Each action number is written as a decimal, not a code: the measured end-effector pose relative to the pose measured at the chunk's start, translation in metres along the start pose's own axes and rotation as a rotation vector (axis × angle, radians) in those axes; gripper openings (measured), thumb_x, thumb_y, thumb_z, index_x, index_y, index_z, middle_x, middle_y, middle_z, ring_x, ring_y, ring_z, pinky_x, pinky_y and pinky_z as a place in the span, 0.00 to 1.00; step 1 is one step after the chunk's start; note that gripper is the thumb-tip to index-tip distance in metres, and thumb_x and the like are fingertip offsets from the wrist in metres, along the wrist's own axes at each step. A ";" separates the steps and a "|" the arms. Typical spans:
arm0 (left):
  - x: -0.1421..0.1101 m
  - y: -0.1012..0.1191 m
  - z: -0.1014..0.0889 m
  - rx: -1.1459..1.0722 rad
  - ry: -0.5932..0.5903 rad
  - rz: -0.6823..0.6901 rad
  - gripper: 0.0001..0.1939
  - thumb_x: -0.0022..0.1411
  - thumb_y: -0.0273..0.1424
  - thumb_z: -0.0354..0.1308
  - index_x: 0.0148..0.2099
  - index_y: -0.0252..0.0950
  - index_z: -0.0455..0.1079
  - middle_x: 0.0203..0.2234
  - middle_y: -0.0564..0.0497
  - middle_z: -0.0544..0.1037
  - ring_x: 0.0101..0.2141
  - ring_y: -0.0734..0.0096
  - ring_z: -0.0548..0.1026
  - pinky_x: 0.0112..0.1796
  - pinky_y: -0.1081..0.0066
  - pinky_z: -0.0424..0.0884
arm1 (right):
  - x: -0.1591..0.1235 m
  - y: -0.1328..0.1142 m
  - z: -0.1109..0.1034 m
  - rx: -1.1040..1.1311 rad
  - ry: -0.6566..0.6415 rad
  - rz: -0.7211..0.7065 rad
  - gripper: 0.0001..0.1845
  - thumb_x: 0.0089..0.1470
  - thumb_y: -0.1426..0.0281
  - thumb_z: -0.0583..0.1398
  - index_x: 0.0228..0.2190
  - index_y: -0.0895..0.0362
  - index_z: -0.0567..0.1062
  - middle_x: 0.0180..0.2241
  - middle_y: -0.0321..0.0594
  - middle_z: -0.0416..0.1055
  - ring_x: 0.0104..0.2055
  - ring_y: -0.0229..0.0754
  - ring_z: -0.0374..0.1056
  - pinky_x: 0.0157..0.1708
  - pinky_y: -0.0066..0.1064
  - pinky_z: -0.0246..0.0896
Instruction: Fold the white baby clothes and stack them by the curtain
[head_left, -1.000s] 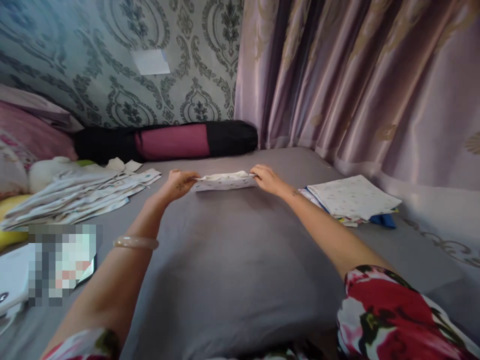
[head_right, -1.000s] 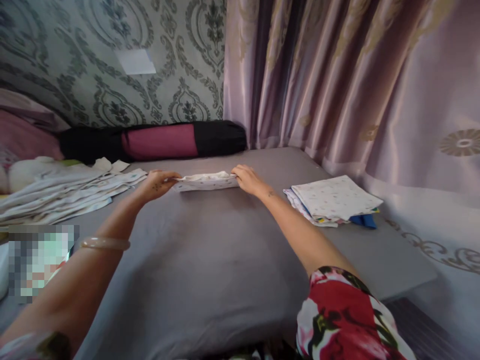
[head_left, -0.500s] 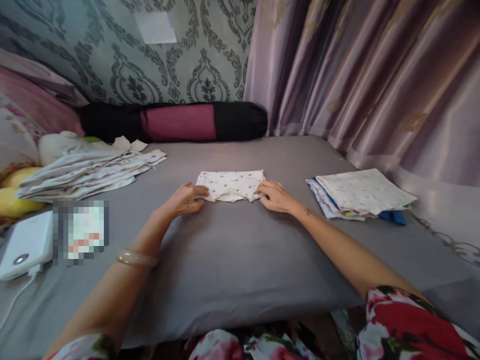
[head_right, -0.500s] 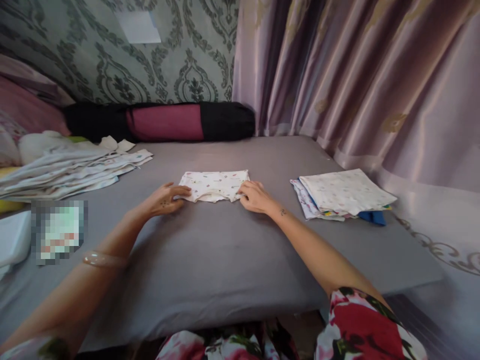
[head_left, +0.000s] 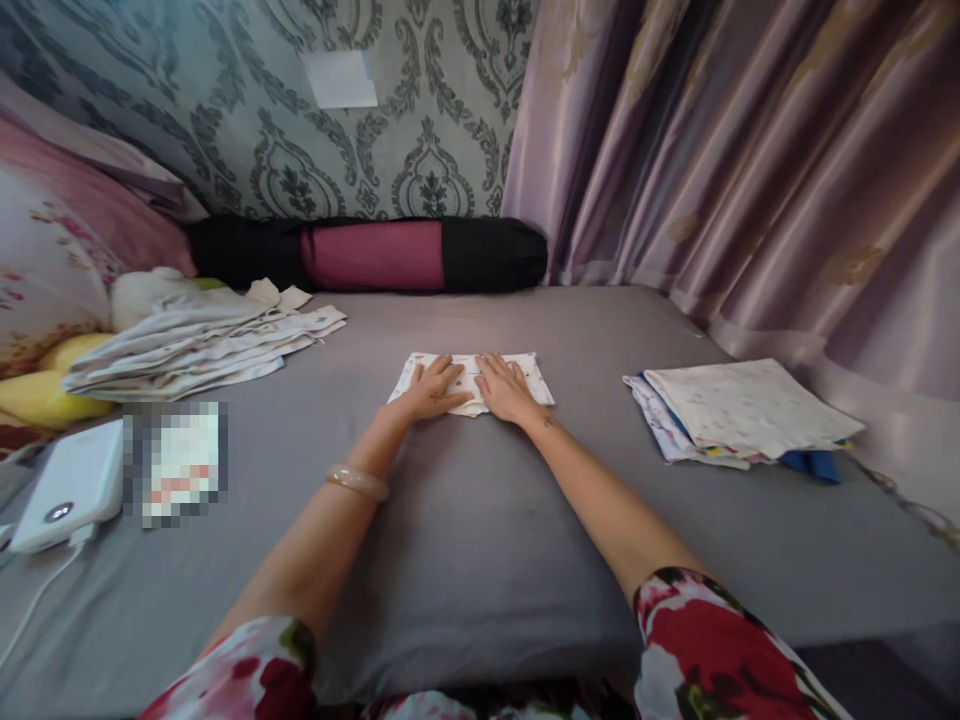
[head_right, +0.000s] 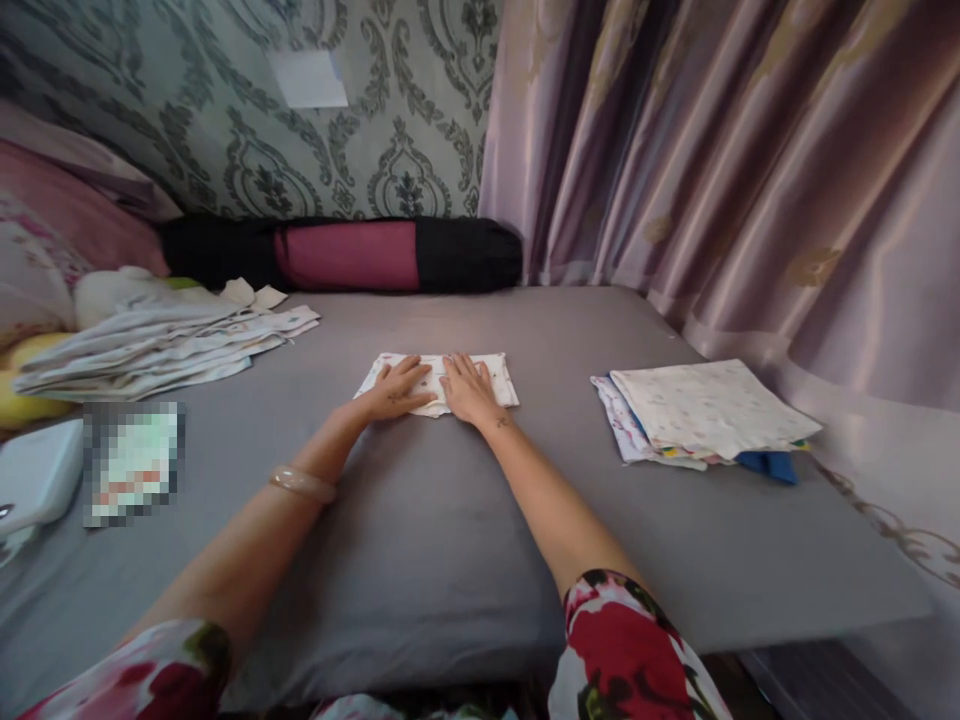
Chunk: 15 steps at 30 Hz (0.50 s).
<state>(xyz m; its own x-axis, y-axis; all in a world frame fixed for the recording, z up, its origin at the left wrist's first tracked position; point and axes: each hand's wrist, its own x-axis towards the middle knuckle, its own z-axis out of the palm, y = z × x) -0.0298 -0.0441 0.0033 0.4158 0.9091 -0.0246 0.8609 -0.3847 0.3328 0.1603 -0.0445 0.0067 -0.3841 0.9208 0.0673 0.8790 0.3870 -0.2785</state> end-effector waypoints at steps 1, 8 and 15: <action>-0.001 -0.003 0.001 -0.015 -0.022 0.007 0.37 0.63 0.52 0.48 0.67 0.38 0.52 0.68 0.37 0.50 0.67 0.54 0.45 0.62 0.46 0.40 | -0.002 0.000 0.002 -0.002 -0.007 0.001 0.28 0.67 0.64 0.42 0.65 0.59 0.53 0.68 0.46 0.46 0.70 0.47 0.38 0.66 0.46 0.31; -0.002 -0.005 -0.001 -0.018 -0.084 -0.011 0.44 0.58 0.57 0.50 0.69 0.39 0.48 0.69 0.38 0.46 0.68 0.53 0.40 0.63 0.48 0.38 | -0.007 0.001 0.004 -0.038 -0.049 -0.003 0.33 0.66 0.58 0.41 0.66 0.59 0.50 0.69 0.47 0.42 0.70 0.49 0.34 0.66 0.47 0.28; 0.006 -0.003 -0.013 0.010 -0.121 -0.015 0.45 0.53 0.54 0.57 0.67 0.38 0.53 0.67 0.36 0.50 0.66 0.49 0.48 0.62 0.49 0.45 | 0.002 0.000 -0.015 0.006 -0.244 0.027 0.42 0.60 0.51 0.50 0.67 0.59 0.46 0.69 0.49 0.35 0.71 0.51 0.28 0.66 0.51 0.26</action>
<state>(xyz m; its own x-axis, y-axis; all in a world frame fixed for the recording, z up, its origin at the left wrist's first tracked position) -0.0339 -0.0354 0.0147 0.4344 0.8893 -0.1432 0.8700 -0.3731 0.3224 0.1638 -0.0421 0.0210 -0.4182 0.8916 -0.1738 0.8884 0.3615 -0.2828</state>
